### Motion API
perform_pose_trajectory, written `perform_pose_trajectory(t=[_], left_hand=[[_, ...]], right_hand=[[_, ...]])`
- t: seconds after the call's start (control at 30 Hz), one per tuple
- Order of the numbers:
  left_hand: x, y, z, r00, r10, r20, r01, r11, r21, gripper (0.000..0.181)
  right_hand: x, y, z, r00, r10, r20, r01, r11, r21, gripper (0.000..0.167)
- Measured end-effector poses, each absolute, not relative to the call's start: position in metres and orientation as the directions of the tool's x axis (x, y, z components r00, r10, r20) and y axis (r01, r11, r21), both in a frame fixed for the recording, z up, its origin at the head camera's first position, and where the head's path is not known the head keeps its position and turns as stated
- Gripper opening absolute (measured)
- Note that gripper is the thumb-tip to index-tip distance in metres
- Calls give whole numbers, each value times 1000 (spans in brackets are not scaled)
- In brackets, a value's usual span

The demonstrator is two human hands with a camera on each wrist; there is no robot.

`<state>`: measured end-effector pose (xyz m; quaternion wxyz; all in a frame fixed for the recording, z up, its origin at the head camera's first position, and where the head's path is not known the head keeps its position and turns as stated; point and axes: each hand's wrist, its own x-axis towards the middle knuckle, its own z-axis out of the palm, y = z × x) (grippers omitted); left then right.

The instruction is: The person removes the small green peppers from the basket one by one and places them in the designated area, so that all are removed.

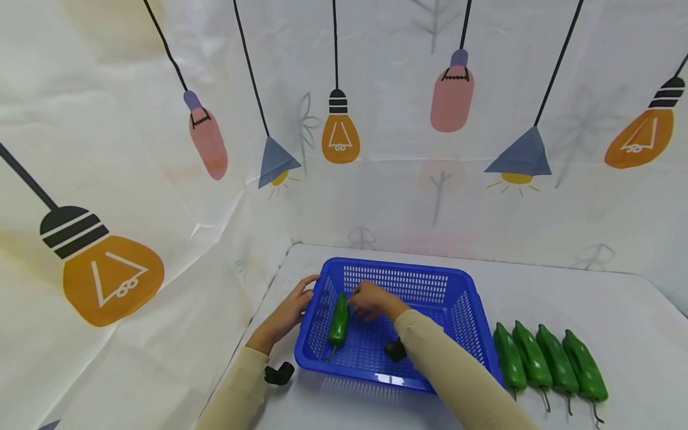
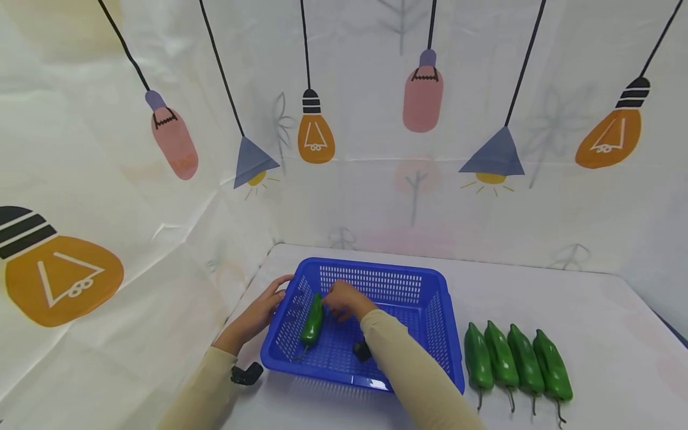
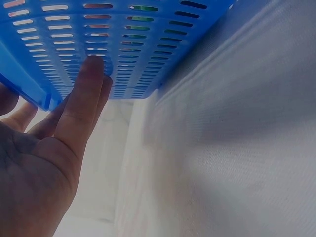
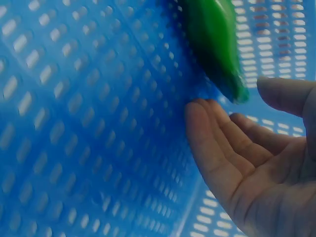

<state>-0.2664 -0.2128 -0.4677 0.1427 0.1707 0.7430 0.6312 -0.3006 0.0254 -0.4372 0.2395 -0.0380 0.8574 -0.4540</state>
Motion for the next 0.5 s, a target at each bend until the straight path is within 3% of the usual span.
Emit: perform_pose_trajectory(t=[0.23, 0.5], left_hand=[[-265, -212, -467, -905, 426, -6, 66, 154, 986, 48], [-267, -213, -469, -902, 432, 2, 80, 163, 983, 49]], right_hand=[[-304, 17, -447, -887, -291, -358, 135, 578, -805, 30], [-308, 12, -450, -879, -295, -374, 150, 573, -806, 37]])
